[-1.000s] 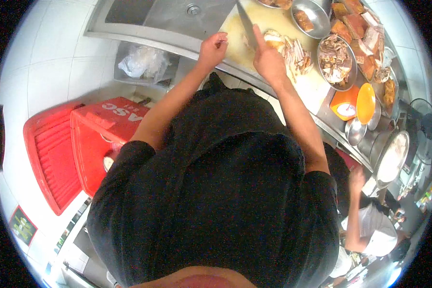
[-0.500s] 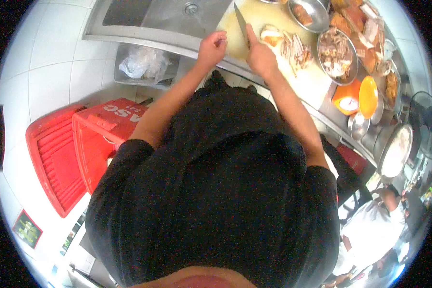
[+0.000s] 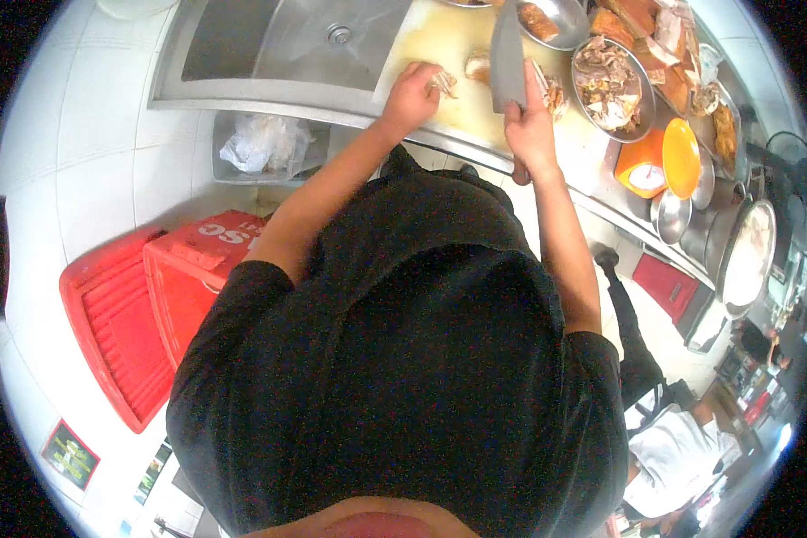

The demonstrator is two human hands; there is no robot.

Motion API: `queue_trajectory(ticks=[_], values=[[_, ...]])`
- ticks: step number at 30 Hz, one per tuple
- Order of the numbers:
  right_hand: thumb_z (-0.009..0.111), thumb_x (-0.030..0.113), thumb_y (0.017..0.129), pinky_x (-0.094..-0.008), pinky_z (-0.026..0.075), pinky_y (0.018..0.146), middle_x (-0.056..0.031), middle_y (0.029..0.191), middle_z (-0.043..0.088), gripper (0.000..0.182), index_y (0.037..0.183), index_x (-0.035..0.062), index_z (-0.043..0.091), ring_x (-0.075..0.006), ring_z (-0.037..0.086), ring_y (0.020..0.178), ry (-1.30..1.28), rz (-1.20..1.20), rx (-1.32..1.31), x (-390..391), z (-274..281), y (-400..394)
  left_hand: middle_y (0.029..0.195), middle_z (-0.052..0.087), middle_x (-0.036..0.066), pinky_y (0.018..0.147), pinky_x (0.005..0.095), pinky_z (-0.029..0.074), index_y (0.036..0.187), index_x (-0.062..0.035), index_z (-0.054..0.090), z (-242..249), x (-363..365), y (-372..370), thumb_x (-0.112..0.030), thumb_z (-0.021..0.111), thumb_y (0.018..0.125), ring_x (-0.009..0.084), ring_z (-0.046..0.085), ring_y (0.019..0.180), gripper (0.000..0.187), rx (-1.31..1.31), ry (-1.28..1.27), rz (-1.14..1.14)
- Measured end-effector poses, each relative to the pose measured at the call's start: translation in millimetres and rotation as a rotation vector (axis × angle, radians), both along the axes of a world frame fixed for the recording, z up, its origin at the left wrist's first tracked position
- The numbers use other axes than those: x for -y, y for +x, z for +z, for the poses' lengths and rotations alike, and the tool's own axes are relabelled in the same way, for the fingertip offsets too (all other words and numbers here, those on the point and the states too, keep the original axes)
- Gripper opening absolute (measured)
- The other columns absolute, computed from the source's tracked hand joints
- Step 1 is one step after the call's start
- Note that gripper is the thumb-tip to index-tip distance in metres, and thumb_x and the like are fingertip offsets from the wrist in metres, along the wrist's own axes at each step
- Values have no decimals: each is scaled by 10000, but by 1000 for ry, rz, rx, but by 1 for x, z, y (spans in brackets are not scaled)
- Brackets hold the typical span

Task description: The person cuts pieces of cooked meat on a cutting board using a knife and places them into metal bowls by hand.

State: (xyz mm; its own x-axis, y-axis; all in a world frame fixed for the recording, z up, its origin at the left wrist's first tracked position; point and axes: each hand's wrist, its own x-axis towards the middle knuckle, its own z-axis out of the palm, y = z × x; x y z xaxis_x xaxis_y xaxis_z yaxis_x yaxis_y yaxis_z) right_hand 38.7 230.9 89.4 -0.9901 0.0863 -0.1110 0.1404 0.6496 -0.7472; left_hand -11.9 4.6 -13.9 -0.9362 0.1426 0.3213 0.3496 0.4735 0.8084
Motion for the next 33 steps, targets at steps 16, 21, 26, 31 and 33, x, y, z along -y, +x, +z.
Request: queue_trajectory(ticks=[16, 21, 26, 31, 33], values=[[553, 5, 967, -372, 566, 830, -285, 1275, 691, 803, 1671, 213, 226, -276, 732, 895, -221, -285, 37, -46, 16, 58, 1126, 641, 162, 940, 470, 535, 1130, -55, 667, 24, -76, -31, -75, 760, 788, 373, 632, 1076, 355, -236, -370, -288], [545, 7, 970, -380, 565, 842, -303, 1241, 697, 793, 1667, 218, 231, -311, 745, 911, -228, -297, 24, -54, 11, 73, 1090, 638, 163, 866, 480, 550, 1076, -59, 650, 19, -93, -42, -84, 742, 783, 367, 641, 1032, 308, -220, -511, -242], [537, 16, 973, -383, 561, 857, -324, 1180, 705, 784, 1664, 231, 234, -338, 748, 921, -234, -283, 17, -60, 9, 83, 1041, 662, 174, 849, 494, 549, 1029, -52, 662, 14, -93, -46, -84, 735, 782, 381, 649, 1009, 259, -144, -539, -242], [553, 16, 959, -442, 547, 926, -315, 1211, 692, 788, 1655, 234, 256, -417, 731, 987, -114, -82, -38, -69, 6, 88, 971, 682, 151, 760, 407, 569, 977, -42, 694, 8, -61, -43, -65, 741, 840, 306, 693, 863, 146, 25, -118, -157], [555, 26, 955, -471, 538, 951, -317, 1237, 675, 774, 1647, 229, 275, -456, 707, 1028, -38, 71, -36, -69, 3, 86, 947, 679, 135, 675, 348, 562, 971, -37, 716, 6, -42, -41, -20, 748, 849, 264, 688, 748, 127, 9, 73, -78]])
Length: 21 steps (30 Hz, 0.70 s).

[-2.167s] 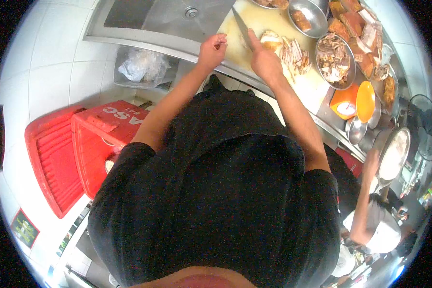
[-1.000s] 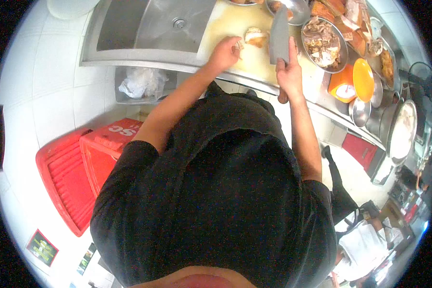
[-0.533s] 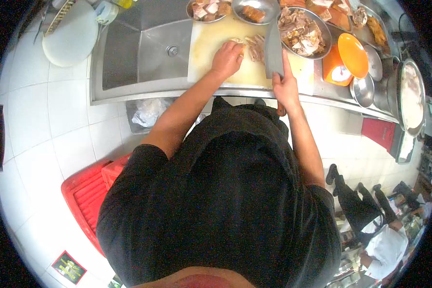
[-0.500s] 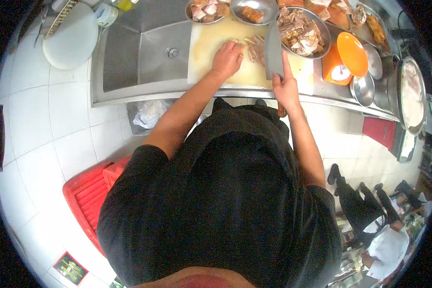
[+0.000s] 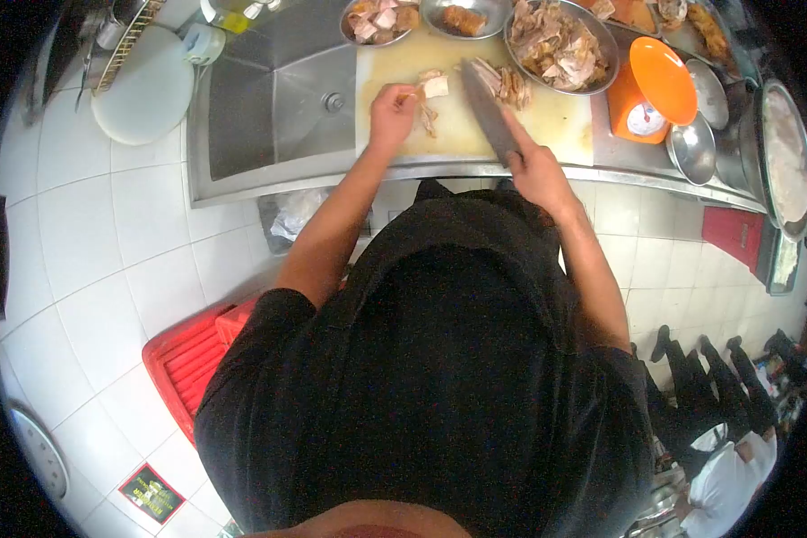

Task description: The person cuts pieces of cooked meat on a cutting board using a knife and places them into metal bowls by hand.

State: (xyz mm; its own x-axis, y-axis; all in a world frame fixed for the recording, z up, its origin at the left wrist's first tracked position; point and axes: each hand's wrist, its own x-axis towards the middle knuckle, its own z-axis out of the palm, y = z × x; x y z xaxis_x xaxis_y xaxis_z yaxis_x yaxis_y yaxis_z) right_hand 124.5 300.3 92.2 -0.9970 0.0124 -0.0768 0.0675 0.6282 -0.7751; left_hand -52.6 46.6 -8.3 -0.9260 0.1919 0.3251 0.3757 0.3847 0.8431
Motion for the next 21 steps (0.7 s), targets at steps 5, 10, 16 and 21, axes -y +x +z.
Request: queue_trajectory(ticks=[5, 10, 16, 21], values=[[532, 75, 965, -498, 539, 934, -328, 1232, 658, 709, 1628, 214, 324, -491, 677, 1027, 48, 385, 65, 26, -20, -17, 947, 675, 138, 691, 364, 556, 1009, -42, 722, 8, 32, 23, 22, 702, 859, 270, 678, 761, 163, 52, 34, 154], [457, 62, 980, -449, 561, 879, -327, 1181, 681, 701, 1635, 269, 318, -437, 706, 922, 18, 178, 535, 32, 11, -31, 1012, 684, 153, 860, 413, 546, 1060, -42, 731, 13, 47, 33, 17, 650, 884, 335, 664, 955, 203, -223, -211, 77], [515, 68, 938, -530, 540, 914, -356, 1101, 686, 737, 1629, 230, 319, -491, 700, 958, 180, 25, 384, -1, 28, -16, 1161, 663, 189, 980, 461, 527, 1178, -35, 707, 8, 41, 69, 26, 628, 876, 392, 624, 1097, 318, -227, -286, -68], [549, 49, 930, -545, 535, 897, -328, 1080, 697, 715, 1602, 194, 353, -504, 687, 943, 63, 46, 15, 52, 32, -30, 1132, 673, 178, 956, 459, 538, 1129, -30, 710, 3, 46, 80, 22, 644, 857, 391, 636, 1069, 284, -238, -233, 28]])
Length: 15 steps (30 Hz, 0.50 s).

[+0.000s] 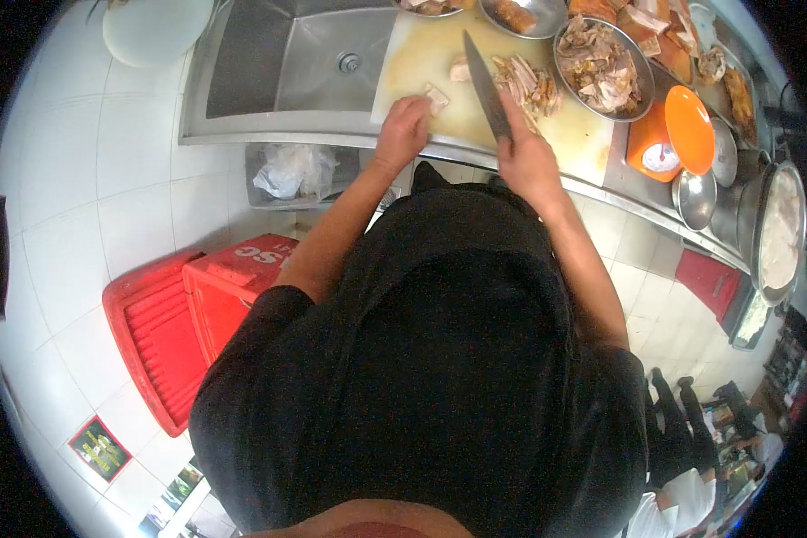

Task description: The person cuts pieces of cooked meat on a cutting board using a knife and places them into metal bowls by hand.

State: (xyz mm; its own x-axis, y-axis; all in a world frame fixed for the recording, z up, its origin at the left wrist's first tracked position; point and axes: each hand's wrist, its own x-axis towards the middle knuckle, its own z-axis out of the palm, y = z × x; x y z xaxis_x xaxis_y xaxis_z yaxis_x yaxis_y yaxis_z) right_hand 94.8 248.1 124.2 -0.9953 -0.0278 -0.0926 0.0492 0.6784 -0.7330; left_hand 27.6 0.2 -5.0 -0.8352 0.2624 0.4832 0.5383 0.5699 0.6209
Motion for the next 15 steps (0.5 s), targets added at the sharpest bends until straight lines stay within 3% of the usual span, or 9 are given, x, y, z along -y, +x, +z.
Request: queue_trajectory(ticks=[1, 4, 7, 10, 11, 15], values=[[560, 51, 934, -548, 551, 831, -314, 1100, 698, 712, 1599, 194, 348, -491, 691, 906, 19, 10, -7, 12, 2, -8, 1122, 675, 176, 948, 458, 541, 1113, -29, 711, -1, 1, 0, 21, 648, 852, 389, 639, 1061, 274, 2, 19, 23], [570, 45, 933, -541, 563, 750, -296, 1052, 706, 737, 1610, 205, 327, -463, 698, 848, -16, 69, -363, 42, 9, -33, 1080, 683, 155, 918, 463, 541, 1062, -36, 712, -5, 6, -1, 31, 652, 824, 374, 651, 1027, 255, -19, 22, -44], [570, 61, 943, -522, 570, 700, -274, 977, 711, 739, 1618, 214, 311, -432, 700, 791, 77, 78, -439, 61, 10, -52, 1101, 690, 157, 937, 448, 531, 1056, -48, 703, -14, 8, -7, -5, 688, 842, 376, 649, 1055, 219, -1, -6, -82], [563, 74, 944, -524, 564, 684, -257, 902, 705, 756, 1631, 229, 286, -424, 694, 753, 177, 133, -398, 76, -29, -63, 1075, 693, 151, 932, 447, 526, 1028, -50, 705, -15, 6, -5, -30, 692, 828, 365, 653, 1038, 201, -16, -48, -43], [570, 81, 932, -542, 562, 725, -270, 918, 714, 802, 1647, 251, 249, -435, 706, 797, 346, 237, -99, 76, -42, -68, 1045, 692, 137, 916, 443, 524, 1002, -53, 712, -16, 5, -4, -33, 686, 822, 352, 653, 1015, 183, -48, -55, -50], [554, 82, 912, -560, 549, 822, -305, 950, 718, 835, 1656, 266, 221, -459, 714, 884, 416, 300, 137, 75, -63, -89, 1001, 698, 119, 890, 445, 519, 941, -47, 713, -20, 13, -11, -37, 673, 808, 337, 653, 976, 140, -89, -99, -79]])
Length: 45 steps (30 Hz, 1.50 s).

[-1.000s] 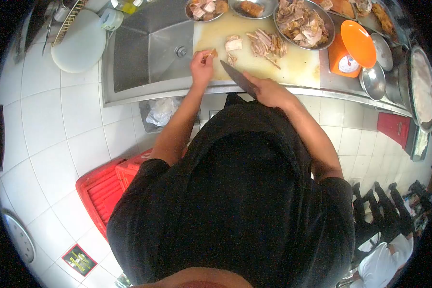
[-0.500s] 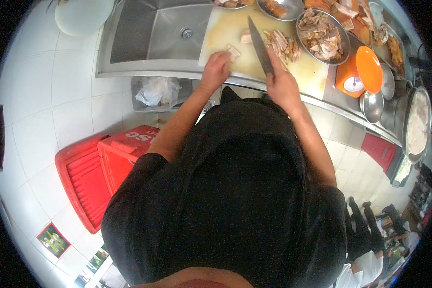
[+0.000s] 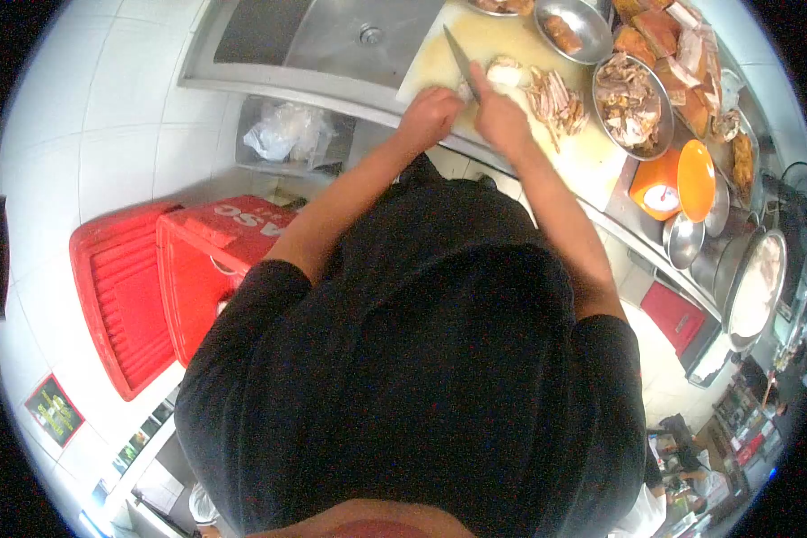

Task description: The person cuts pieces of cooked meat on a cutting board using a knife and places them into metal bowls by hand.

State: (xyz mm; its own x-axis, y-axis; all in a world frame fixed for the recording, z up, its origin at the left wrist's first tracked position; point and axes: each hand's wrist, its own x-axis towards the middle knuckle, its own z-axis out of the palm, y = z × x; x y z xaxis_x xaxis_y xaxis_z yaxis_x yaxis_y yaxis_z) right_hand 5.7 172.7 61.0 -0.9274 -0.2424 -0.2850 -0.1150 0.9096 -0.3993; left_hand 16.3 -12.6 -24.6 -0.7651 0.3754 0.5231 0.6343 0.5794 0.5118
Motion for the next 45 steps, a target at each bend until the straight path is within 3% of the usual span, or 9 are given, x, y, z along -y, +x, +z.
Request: queue_trajectory(ticks=[8, 11, 13, 17, 21, 25, 29, 37, 45], values=[[523, 89, 987, -570, 539, 705, -326, 864, 692, 760, 1658, 267, 212, -478, 694, 754, -155, -128, -163, 5, 60, 13, 977, 694, 99, 878, 434, 511, 908, -49, 705, 3, -1, 4, -46, 674, 819, 307, 648, 972, 94, 20, 21, 11], [564, 61, 916, -555, 541, 660, -292, 820, 695, 822, 1651, 211, 229, -470, 690, 733, -249, -84, -386, 12, 29, 21, 968, 687, 101, 882, 434, 513, 900, -48, 703, 6, 0, 3, -47, 681, 813, 311, 647, 975, 90, 35, 6, 4], [571, 38, 887, -550, 558, 776, -288, 922, 725, 858, 1652, 220, 229, -465, 713, 850, 13, -44, -36, 21, 11, 22, 966, 686, 104, 884, 435, 516, 898, -49, 703, 1, -2, 5, -48, 686, 809, 313, 647, 977, 90, 51, -9, -7], [567, 50, 907, -555, 553, 804, -297, 938, 724, 846, 1657, 222, 214, -462, 713, 874, 4, -44, 2, 20, 19, 12, 974, 691, 107, 886, 437, 521, 900, -49, 703, -5, -1, 7, -49, 693, 808, 316, 648, 984, 93, 63, 2, -4], [568, 62, 934, -556, 549, 727, -291, 835, 709, 822, 1659, 203, 208, -461, 705, 779, -60, -96, -121, 17, 60, 9, 993, 698, 109, 900, 441, 517, 914, -46, 703, -3, 2, 2, -44, 695, 813, 321, 649, 983, 101, 63, 31, -12], [552, 75, 956, -537, 540, 630, -267, 734, 687, 780, 1653, 153, 210, -449, 683, 652, -306, -86, -461, 13, 72, 17, 999, 705, 107, 927, 450, 506, 935, -50, 701, -5, 2, 2, -79, 690, 840, 324, 650, 980, 100, 87, 72, -3], [602, 71, 923, -547, 548, 704, -266, 830, 717, 850, 1660, 174, 191, -440, 716, 778, 94, 30, -122, 11, -12, 18, 999, 703, 112, 936, 450, 502, 946, -54, 701, -5, 2, 5, -112, 679, 864, 329, 649, 985, 103, 107, 48, -3], [539, 89, 939, -561, 551, 783, -304, 898, 718, 806, 1659, 208, 195, -467, 713, 859, 91, -91, 6, 12, 29, 0, 956, 674, 131, 896, 456, 514, 955, -52, 696, -1, 11, 10, -83, 687, 870, 349, 647, 959, 91, 107, 93, 18], [520, 69, 971, -545, 549, 731, -324, 876, 700, 806, 1670, 236, 154, -475, 709, 789, -165, -158, -210, 8, 75, 16, 994, 697, 108, 884, 456, 529, 956, -76, 713, -4, 12, 16, -77, 703, 854, 337, 654, 989, 103, 124, 182, 133]])
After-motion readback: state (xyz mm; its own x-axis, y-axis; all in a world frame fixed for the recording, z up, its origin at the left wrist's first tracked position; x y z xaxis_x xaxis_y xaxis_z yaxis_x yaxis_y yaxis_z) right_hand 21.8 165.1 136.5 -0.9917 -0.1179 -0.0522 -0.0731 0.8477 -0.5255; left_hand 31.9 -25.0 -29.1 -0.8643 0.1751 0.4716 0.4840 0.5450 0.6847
